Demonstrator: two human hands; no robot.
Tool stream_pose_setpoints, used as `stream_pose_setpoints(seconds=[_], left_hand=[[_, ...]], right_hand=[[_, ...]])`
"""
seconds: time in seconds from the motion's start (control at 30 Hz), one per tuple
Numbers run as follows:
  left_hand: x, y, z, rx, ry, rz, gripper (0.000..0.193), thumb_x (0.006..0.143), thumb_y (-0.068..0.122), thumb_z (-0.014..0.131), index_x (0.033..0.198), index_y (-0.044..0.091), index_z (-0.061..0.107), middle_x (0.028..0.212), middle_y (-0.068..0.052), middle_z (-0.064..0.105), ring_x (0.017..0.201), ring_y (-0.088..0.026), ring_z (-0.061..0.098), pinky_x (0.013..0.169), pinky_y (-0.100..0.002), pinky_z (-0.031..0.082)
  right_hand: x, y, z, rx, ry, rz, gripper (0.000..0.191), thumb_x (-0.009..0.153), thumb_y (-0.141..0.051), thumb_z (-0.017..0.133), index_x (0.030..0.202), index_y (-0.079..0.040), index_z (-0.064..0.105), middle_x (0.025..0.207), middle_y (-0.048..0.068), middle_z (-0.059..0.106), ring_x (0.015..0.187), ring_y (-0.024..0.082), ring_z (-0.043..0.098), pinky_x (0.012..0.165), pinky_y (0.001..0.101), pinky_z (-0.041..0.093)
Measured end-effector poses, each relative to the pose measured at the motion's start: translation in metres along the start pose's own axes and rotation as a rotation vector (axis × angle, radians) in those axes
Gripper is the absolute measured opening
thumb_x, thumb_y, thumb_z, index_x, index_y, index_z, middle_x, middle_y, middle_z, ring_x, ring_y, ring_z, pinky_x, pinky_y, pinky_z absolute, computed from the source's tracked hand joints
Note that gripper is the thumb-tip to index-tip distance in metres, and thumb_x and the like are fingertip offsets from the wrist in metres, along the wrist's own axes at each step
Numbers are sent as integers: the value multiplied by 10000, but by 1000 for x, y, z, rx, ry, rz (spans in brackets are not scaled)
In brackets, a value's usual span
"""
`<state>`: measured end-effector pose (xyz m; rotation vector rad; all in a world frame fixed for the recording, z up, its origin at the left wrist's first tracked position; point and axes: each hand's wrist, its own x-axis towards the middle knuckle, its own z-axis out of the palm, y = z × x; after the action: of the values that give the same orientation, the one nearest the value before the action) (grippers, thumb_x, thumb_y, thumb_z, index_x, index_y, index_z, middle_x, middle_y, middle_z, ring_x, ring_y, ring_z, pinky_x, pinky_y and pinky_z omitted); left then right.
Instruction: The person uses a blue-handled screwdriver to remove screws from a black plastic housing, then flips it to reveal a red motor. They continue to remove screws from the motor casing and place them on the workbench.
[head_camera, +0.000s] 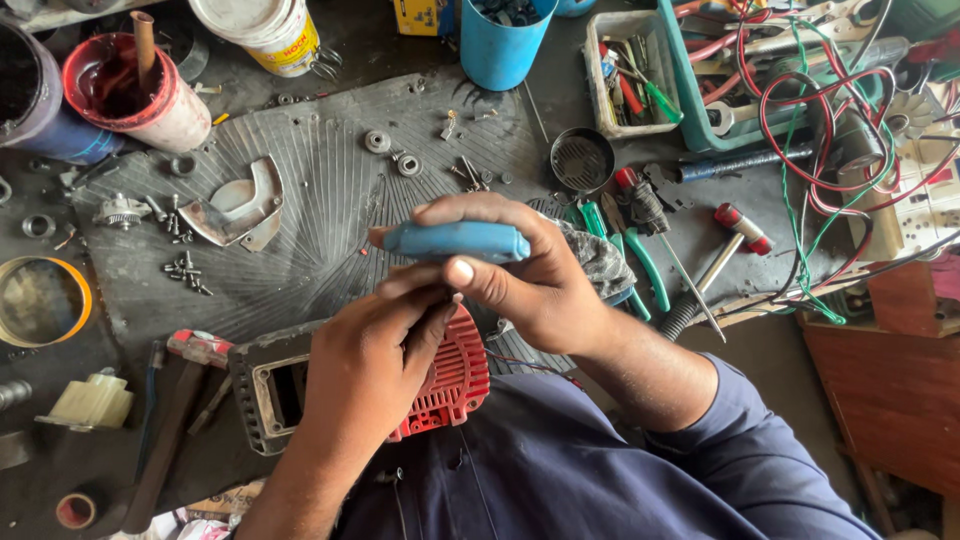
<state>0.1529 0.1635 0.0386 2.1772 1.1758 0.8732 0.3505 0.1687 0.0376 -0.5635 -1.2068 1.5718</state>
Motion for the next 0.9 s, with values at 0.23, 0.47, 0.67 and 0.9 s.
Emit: stream_pose_setpoints(seconds=[0.23, 0.47, 0.67, 0.9], left_hand=[[-4, 3, -2, 10, -26, 12, 168, 902, 179, 736, 1030, 76, 700, 866, -95, 716, 797, -320, 713, 677, -437, 550], [-27, -17, -4, -231, 10, -45, 366, 954, 77, 578, 1315, 17, 562, 1206, -191, 690, 1147, -363, 692, 974, -442, 542], [-59, -24, -22, 50, -16, 161, 571, 926, 291, 694, 1379, -11, 523, 1438, -202, 548, 1341, -417, 534, 1175, -536, 401], [-76, -26, -40, 192, -105, 290, 1027, 656, 604, 826, 1382, 24, 388, 1525, -245, 422, 1408, -426, 438, 1140, -551, 343]], right_hand=[[9, -46, -5, -690, -155, -274, 351, 1017, -179, 731, 1316, -18, 642, 1282, 136, 685, 1203, 290, 714, 1064, 350, 575], [-1, -88, 67, -1518, -210, -204, 317, 857, -238, 777, 1020, 14, 675, 888, 104, 663, 805, 285, 674, 623, 421, 515], [-3, -57, 79, -1481, -366, -595, 305, 965, -384, 731, 961, -83, 680, 917, 14, 599, 842, 244, 531, 714, 417, 449], [2, -60, 86, -1621, -129, -555, 359, 880, -462, 737, 862, -105, 703, 886, 37, 599, 827, 258, 549, 679, 406, 443]])
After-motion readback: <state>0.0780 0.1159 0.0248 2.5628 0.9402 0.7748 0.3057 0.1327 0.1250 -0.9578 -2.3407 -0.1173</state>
